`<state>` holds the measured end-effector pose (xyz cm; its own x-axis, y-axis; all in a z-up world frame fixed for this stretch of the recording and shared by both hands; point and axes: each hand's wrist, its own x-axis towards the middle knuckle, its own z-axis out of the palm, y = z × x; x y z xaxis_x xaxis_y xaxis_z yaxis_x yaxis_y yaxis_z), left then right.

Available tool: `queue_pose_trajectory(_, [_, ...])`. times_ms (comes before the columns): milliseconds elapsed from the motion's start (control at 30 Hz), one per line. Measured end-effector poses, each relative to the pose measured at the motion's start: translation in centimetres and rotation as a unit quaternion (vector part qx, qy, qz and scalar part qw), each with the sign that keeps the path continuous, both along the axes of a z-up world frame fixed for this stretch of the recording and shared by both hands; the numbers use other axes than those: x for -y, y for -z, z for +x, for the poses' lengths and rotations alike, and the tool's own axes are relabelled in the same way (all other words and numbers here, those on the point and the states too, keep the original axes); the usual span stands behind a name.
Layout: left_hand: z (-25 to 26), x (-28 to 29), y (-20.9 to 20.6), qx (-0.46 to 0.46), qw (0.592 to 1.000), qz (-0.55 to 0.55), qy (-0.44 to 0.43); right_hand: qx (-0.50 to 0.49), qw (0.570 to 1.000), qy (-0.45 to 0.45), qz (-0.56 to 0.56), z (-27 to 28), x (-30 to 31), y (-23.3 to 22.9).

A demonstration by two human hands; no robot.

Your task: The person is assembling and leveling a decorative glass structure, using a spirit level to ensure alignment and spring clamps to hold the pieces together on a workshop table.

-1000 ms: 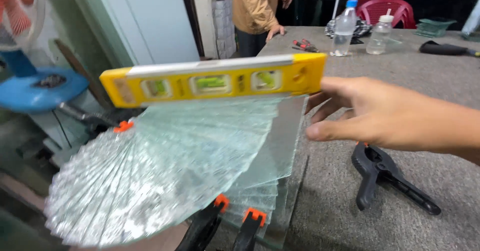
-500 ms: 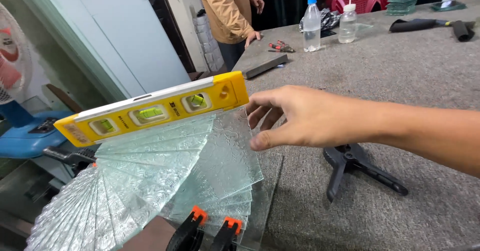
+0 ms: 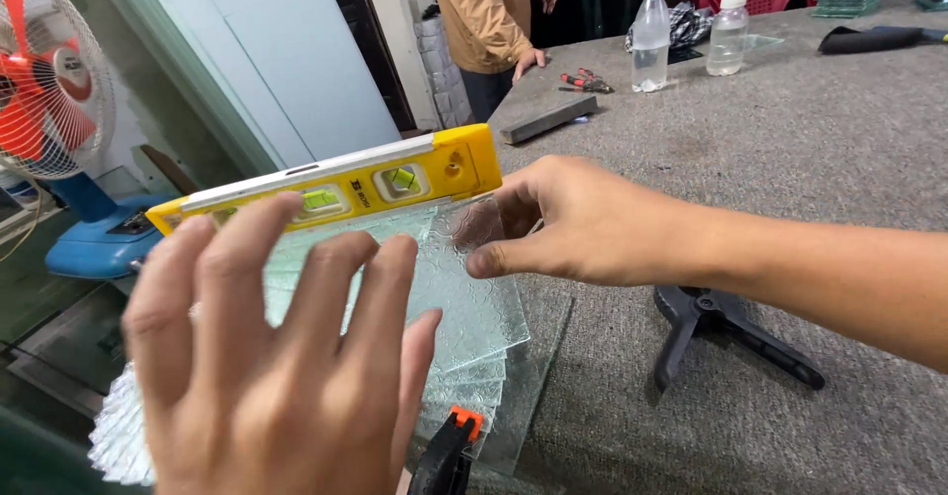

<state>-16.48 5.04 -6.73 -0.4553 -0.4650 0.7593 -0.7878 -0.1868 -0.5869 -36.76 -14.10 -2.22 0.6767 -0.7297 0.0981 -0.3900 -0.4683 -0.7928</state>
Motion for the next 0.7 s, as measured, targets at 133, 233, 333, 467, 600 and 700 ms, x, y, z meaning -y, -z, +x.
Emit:
queue_pose_trajectory(133, [-2.6,3.6,-2.4,-0.006,0.999,-0.052,0.009,0.003,1.000,0.010,0.016,0.2,-0.5,-0.4])
queue_pose_trajectory(233, [-2.2,4.0,-2.2,-0.002,0.996,-0.084,0.003,0.051,0.998,-0.007,0.030,0.3,0.5,0.9])
queue_pose_trajectory(333, [-2.4,4.1,-2.1,-0.030,0.997,-0.068,-0.003,0.083,0.996,-0.026,0.031,0.3,0.8,1.3])
queue_pose_trajectory(467, [-2.6,4.1,-2.4,-0.032,0.997,-0.065,-0.003,0.073,0.997,0.005,0.036,0.2,0.4,0.9])
queue_pose_trajectory(600, [-2.6,4.2,-2.4,-0.026,0.997,-0.067,0.004,0.081,0.996,-0.005,0.036,0.2,0.5,1.1])
queue_pose_trajectory(700, [-2.6,4.2,-2.4,-0.026,0.997,-0.068,0.009,0.073,0.996,0.002,0.043,0.0,0.2,0.7])
